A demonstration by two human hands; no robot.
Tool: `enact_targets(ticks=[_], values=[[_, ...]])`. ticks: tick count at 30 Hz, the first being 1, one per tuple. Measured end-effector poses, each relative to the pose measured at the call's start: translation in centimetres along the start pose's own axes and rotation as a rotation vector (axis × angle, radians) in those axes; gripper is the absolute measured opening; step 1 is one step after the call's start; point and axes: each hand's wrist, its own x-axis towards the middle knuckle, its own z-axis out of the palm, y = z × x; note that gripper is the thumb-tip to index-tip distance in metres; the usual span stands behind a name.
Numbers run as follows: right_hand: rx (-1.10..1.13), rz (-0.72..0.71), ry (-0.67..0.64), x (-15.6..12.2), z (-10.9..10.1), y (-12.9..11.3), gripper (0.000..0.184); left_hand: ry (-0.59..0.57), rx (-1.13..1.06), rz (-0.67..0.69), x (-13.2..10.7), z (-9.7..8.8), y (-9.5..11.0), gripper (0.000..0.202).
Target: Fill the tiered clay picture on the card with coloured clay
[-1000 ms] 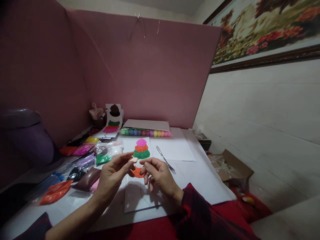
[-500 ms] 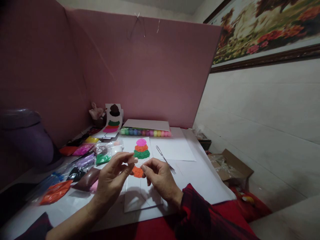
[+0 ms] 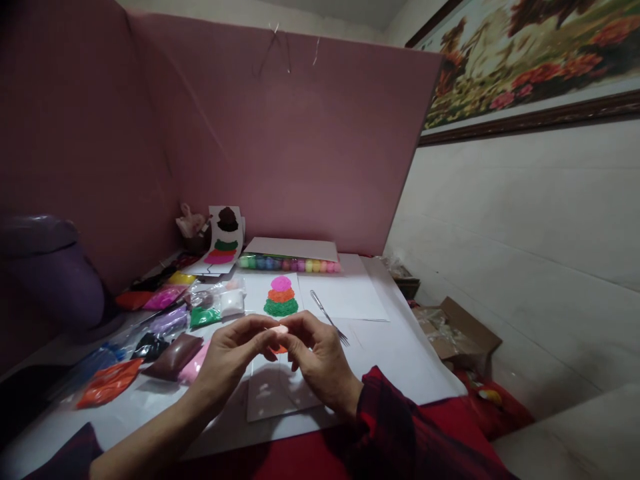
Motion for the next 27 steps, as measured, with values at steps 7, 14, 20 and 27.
enact_targets(ticks=[7,14,20,27], values=[[-0.188,-0.137,-0.01,-0.1,-0.2,-0.07,0.013,-0.081,-0.043,-0.114,0.18,-0.05,0.29,0.027],[-0.238,-0.141,-0.003,-0.16,-0.35,-0.24,0.007,-0.11,-0.095,-0.183,0.15,-0.18,-0.32,0.028],[-0.281,-0.163,0.001,-0.14,-0.42,0.09,0.006,-0.123,-0.152,-0.173,0.29,-0.36,-0.4,0.021],[-0.222,-0.126,0.001,-0.13,-0.3,-0.38,0.01,-0.16,-0.145,-0.151,0.19,-0.38,-0.34,0.019]])
